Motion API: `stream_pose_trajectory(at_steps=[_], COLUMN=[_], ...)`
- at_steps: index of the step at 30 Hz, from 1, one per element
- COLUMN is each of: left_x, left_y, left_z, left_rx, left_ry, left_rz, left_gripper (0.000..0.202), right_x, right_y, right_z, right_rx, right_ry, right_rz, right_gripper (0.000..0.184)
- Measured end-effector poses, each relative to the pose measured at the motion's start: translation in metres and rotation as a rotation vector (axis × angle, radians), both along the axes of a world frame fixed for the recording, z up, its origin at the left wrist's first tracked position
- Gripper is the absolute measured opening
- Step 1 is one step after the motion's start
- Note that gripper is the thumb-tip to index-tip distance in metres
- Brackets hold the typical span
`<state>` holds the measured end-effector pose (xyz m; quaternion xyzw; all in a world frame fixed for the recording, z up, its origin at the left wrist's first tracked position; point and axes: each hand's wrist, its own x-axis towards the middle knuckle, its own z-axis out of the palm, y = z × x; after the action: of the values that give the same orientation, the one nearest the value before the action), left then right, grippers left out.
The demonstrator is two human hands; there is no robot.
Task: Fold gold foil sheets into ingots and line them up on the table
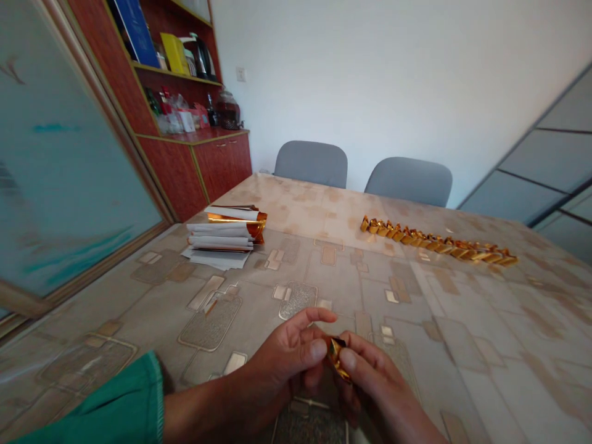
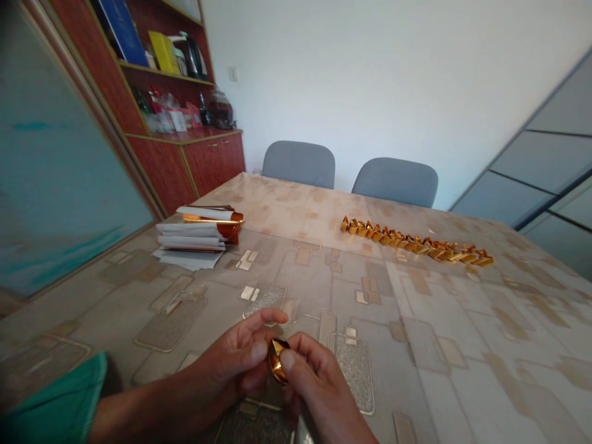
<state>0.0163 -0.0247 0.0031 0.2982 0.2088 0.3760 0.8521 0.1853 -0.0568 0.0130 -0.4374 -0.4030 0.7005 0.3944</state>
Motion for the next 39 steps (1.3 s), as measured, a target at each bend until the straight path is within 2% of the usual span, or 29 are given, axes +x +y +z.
stream_pose_trajectory(at_steps=[5,9,16,22,28,32,39], left_x=[0.000,-0.001,-0.003,-0.001,-0.001,-0.002,-0.002], left_y=[-0.001,0.000,0.001,0.001,0.003,0.004,0.004], left_z=[-0.003,-0.005,-0.003,0.001,-0.004,-0.004,0.002], left_rx=[0.008,-0.010,-0.006,-0.026,-0.039,-0.025,-0.048], left_ry=[-0.010,0.032,0.088,0.137,0.200,0.233,0.210], left_rz=[-0.025,-0.098,-0.147,-0.101,-0.030,-0.041,-0.085], left_gripper=[0.041,0.045,0.036,0.034,0.036,0.036,0.037], right_x=[-0.001,0.001,-0.001,0.001,0.000,0.000,0.001], right_y=[0.000,0.001,0.005,0.005,0.005,0.008,0.007], right_z=[-0.008,-0.015,-0.010,-0.014,-0.017,-0.015,-0.009], right_rx=[0.022,0.052,0.044,0.034,0.094,0.117,0.068], right_ry=[0.028,0.002,-0.086,-0.165,-0.194,-0.181,-0.229], right_rz=[0.031,0.046,0.035,-0.046,0.021,0.065,0.085], right_gripper=[0.049,0.048,0.050,0.052,0.050,0.052,0.054])
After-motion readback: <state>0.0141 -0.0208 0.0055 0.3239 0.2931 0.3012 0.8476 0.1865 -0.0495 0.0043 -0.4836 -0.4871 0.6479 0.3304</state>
